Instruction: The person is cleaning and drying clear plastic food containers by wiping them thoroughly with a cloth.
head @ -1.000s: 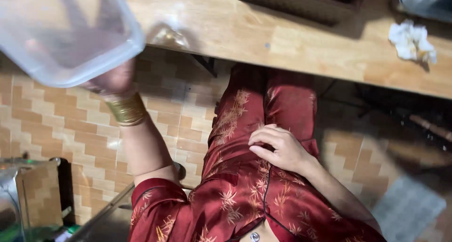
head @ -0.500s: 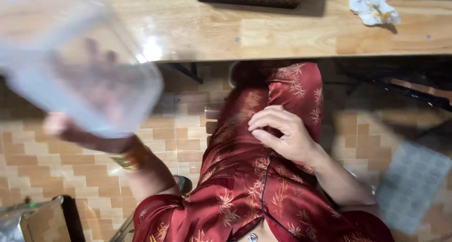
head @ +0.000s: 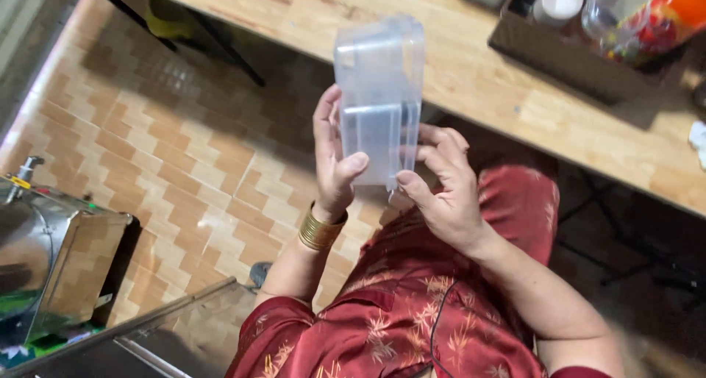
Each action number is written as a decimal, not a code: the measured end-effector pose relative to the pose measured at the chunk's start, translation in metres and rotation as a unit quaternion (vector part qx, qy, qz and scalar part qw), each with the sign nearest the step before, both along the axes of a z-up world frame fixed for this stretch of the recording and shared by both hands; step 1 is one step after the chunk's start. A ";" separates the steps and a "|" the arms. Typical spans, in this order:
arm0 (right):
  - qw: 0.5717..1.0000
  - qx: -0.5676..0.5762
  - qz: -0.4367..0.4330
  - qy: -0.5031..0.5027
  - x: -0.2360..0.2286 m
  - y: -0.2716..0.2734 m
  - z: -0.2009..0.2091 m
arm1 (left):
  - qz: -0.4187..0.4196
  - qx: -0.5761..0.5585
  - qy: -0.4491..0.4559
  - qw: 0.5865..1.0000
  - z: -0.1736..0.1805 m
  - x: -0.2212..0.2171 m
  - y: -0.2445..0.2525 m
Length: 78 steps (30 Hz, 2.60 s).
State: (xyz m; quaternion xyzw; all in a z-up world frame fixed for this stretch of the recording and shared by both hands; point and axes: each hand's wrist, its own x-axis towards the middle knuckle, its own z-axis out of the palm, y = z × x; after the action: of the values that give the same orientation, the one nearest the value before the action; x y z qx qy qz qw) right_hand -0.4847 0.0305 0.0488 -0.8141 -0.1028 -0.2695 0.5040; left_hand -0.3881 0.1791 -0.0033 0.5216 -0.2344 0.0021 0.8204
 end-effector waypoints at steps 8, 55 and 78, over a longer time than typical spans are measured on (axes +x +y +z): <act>0.996 0.072 -0.044 -0.026 0.038 -0.011 0.024 | 0.006 -0.007 -0.036 0.999 0.022 0.041 -0.015; 0.905 -0.342 -0.206 -0.149 0.081 -0.128 -0.040 | 0.126 0.282 -0.141 0.940 -0.007 0.209 -0.061; 0.752 -0.131 -0.644 -0.053 -0.172 -0.339 -0.098 | 0.187 0.190 0.086 0.960 -0.075 0.268 -0.068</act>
State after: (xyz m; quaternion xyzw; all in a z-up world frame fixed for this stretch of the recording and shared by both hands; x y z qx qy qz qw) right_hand -0.6569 -0.3088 -0.0489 -0.7304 0.3848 -0.5565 0.0936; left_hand -0.1197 0.1107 -0.0785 0.7009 -0.0573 0.0656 0.7079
